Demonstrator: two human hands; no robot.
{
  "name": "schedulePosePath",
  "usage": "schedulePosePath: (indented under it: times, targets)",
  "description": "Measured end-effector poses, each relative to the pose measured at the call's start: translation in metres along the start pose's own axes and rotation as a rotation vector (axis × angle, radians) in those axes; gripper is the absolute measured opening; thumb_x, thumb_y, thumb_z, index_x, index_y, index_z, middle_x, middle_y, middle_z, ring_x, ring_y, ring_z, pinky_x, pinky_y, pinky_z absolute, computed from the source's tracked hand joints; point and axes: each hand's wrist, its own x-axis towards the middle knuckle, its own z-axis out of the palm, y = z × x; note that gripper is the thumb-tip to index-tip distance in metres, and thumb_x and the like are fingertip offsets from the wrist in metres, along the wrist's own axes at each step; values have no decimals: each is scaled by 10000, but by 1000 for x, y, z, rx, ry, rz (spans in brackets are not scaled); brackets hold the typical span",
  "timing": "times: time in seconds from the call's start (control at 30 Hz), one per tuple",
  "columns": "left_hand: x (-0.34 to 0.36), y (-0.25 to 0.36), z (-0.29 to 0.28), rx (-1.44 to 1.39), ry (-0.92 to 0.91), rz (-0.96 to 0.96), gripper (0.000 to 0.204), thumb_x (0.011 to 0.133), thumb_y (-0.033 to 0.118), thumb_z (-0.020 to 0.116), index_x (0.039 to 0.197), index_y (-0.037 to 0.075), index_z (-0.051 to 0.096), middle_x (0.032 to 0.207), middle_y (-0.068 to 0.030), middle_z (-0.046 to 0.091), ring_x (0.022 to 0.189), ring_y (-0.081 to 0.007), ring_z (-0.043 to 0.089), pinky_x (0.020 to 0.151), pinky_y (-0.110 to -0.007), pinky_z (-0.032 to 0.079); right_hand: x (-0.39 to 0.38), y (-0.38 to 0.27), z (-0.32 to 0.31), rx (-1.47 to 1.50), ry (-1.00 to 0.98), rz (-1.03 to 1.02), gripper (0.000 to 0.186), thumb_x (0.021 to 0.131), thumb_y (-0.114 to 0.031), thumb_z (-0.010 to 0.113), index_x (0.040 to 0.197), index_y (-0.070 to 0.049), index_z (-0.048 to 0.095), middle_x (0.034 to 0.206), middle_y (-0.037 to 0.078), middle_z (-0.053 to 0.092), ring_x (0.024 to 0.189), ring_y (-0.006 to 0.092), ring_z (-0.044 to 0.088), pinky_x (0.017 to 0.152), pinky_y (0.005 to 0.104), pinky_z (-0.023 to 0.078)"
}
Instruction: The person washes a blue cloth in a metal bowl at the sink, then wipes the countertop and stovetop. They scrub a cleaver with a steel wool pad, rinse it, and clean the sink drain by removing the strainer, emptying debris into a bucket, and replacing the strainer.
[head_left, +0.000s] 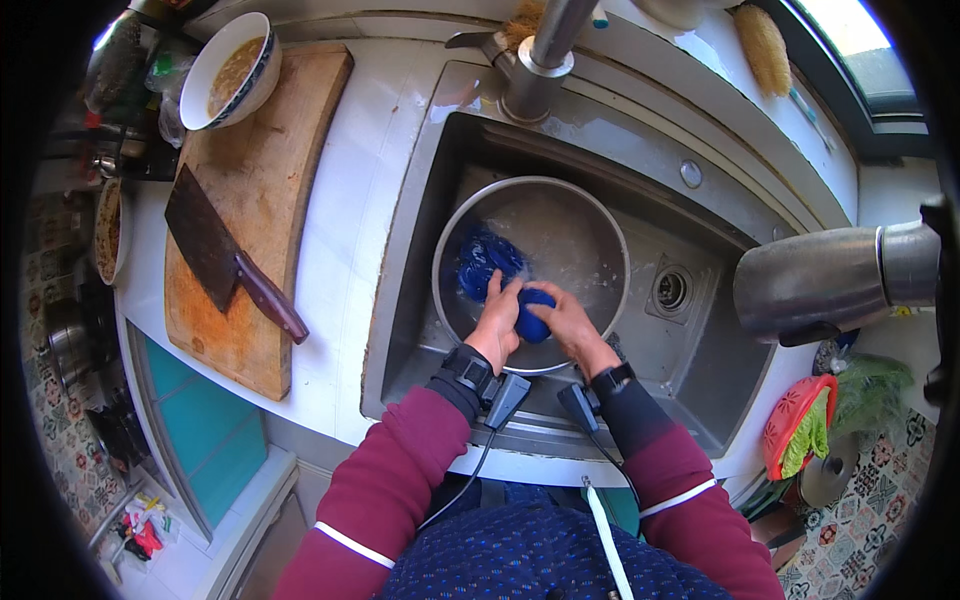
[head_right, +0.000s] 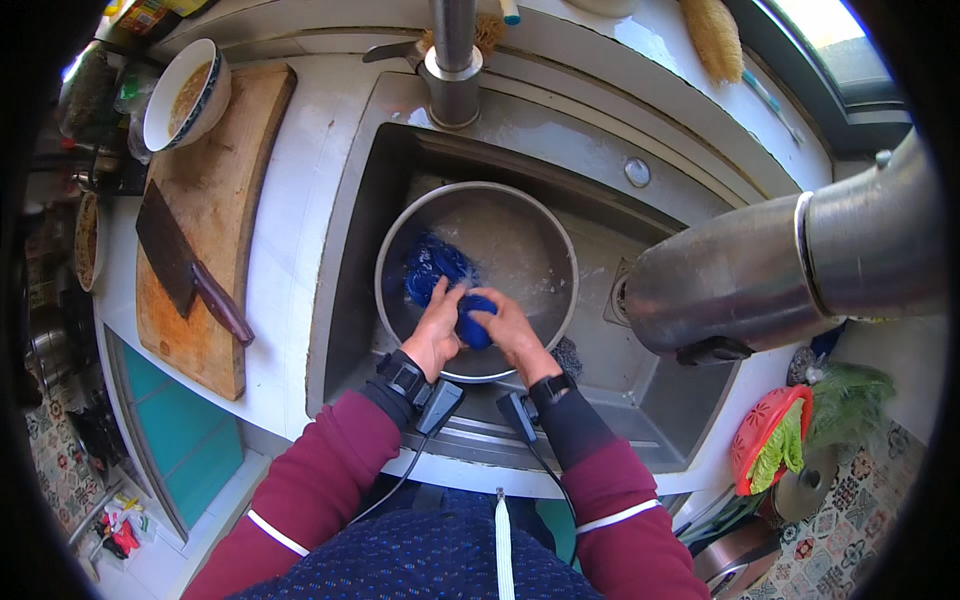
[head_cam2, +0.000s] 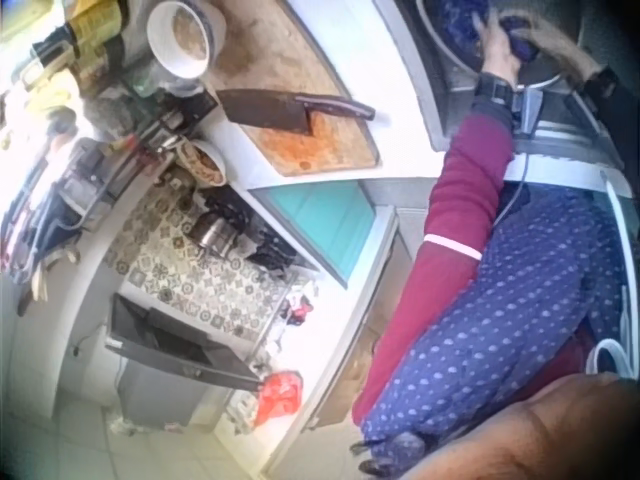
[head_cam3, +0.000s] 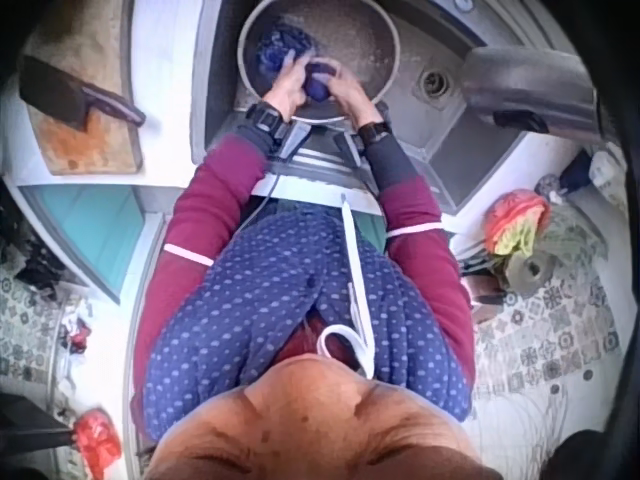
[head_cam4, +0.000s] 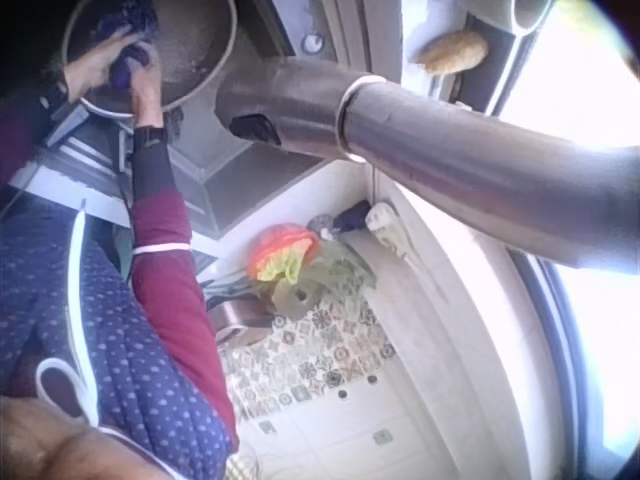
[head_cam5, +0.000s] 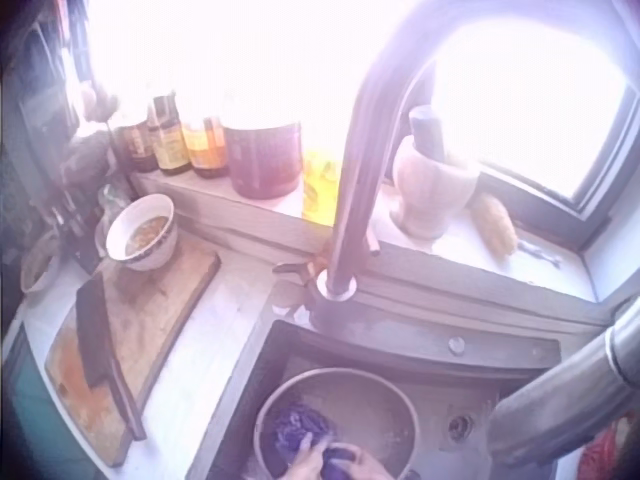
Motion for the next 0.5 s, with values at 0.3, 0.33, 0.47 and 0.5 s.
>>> schedulePosePath:
  times: [0.3, 0.33, 0.47, 0.5]
  targets:
    - [-43, 11, 8, -144, -51, 131, 349, 952, 316, 546, 1221, 94, 547, 1067, -100, 616, 870, -212, 640, 765, -333, 538, -61, -53, 23, 10, 36, -162, 344, 888, -313, 649, 1007, 9, 650, 866, 115, 658, 805, 176, 636, 717, 318, 502]
    - [-45, 8, 7, -188, -50, 19, 315, 950, 320, 547, 1166, 93, 588, 1019, -85, 636, 858, -194, 641, 758, -327, 536, -57, -49, 29, -97, 140, -228, 344, 889, -321, 644, 984, 9, 652, 818, 140, 669, 772, 203, 655, 698, 334, 504]
    - [-51, -4, 11, -178, -50, 148, 279, 960, 301, 531, 1058, 55, 618, 937, -71, 652, 806, -175, 651, 683, -338, 536, -30, -32, 31, -719, 533, -507, 275, 892, -323, 581, 847, -58, 640, 720, 258, 629, 692, 441, 619, 616, 486, 505]
    - [-53, -6, 13, -215, -72, 58, 270, 955, 262, 528, 1054, 24, 607, 955, -82, 647, 801, -196, 657, 701, -347, 553, -21, -29, 27, -757, 594, -589, 259, 893, -321, 572, 839, -78, 644, 678, 232, 631, 632, 438, 619, 589, 499, 505]
